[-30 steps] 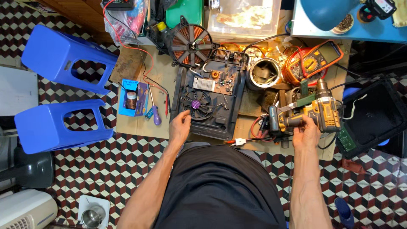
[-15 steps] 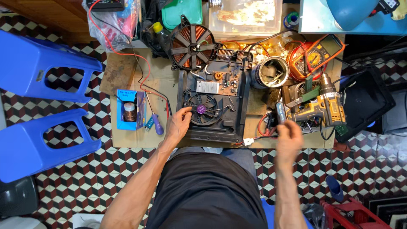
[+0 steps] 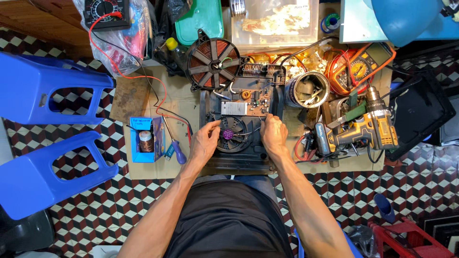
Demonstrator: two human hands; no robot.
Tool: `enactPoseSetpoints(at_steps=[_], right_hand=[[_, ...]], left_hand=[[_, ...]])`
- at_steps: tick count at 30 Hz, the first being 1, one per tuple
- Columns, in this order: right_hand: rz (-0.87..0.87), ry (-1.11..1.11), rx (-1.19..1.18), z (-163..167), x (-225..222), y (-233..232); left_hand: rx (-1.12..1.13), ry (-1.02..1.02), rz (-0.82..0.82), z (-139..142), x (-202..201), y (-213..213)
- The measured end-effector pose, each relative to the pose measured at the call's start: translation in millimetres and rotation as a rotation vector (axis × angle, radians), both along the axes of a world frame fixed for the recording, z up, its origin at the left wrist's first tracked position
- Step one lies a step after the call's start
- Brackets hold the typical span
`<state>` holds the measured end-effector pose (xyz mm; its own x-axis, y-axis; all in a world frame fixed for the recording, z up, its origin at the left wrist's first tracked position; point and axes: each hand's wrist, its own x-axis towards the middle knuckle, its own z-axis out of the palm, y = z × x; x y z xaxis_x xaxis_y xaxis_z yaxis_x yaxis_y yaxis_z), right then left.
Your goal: The person uses a cordless drill to remove and install screws on a disassembled electronic device, likely a fan motor, while seated. They manipulate wires and components on the circuit board and reposition the fan coil assembly during the process.
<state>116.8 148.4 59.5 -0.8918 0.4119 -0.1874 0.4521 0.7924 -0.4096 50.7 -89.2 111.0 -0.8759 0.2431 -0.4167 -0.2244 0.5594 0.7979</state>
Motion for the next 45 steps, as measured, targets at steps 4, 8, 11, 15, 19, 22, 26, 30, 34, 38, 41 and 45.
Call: enactPoseSetpoints(at_steps=[4, 8, 11, 15, 19, 22, 26, 30, 34, 38, 41, 45], right_hand=[[0.084, -0.071, 0.036, -11.8, -1.9, 6.0], [0.166, -0.121, 0.047, -8.7, -6.4, 11.9], [0.200, -0.141, -0.109, 8.0, -6.4, 22.7], [0.127, -0.163, -0.263, 31.1, -4.6, 23.9], [0.196, -0.070, -0.273, 41.3, 2.2, 23.6], [0.315, -0.157, -0.239, 37.9, 3.5, 30.3], [0.219, -0.178, -0.244, 27.5, 4.0, 22.4], [-0.015, -0.162, -0.278, 22.2, 3.5, 0.7], [-0.065, -0.043, -0.328, 24.5, 3.3, -0.6], [-0.007, -0.056, -0.384, 26.3, 7.2, 6.0], [0.028, -0.085, -0.453, 26.3, 10.9, 10.5], [0.084, -0.064, -0.526, 26.3, 12.4, 21.3]], left_hand=[[-0.080, -0.103, 0.000, 0.1, -1.8, 1.6], [-0.052, -0.062, 0.010, 0.0, -2.0, -2.1], [-0.087, -0.119, 0.007, -0.2, -1.7, -4.5], [-0.106, -0.149, 0.010, -1.1, -1.7, -4.8], [-0.108, -0.115, 0.001, -1.9, -0.7, -2.2], [-0.120, -0.167, 0.009, -1.0, 0.0, -1.4], [-0.065, -0.041, -0.040, 0.7, -1.7, 3.6], [-0.068, 0.045, -0.097, 0.7, -10.5, 16.3], [-0.150, 0.070, -0.128, 0.9, -22.2, 24.8], [-0.192, 0.061, -0.165, 4.0, -24.4, 26.0], [-0.209, 0.038, -0.198, 5.3, -25.0, 26.7], [-0.189, 0.037, -0.194, 3.2, -24.7, 27.6]])
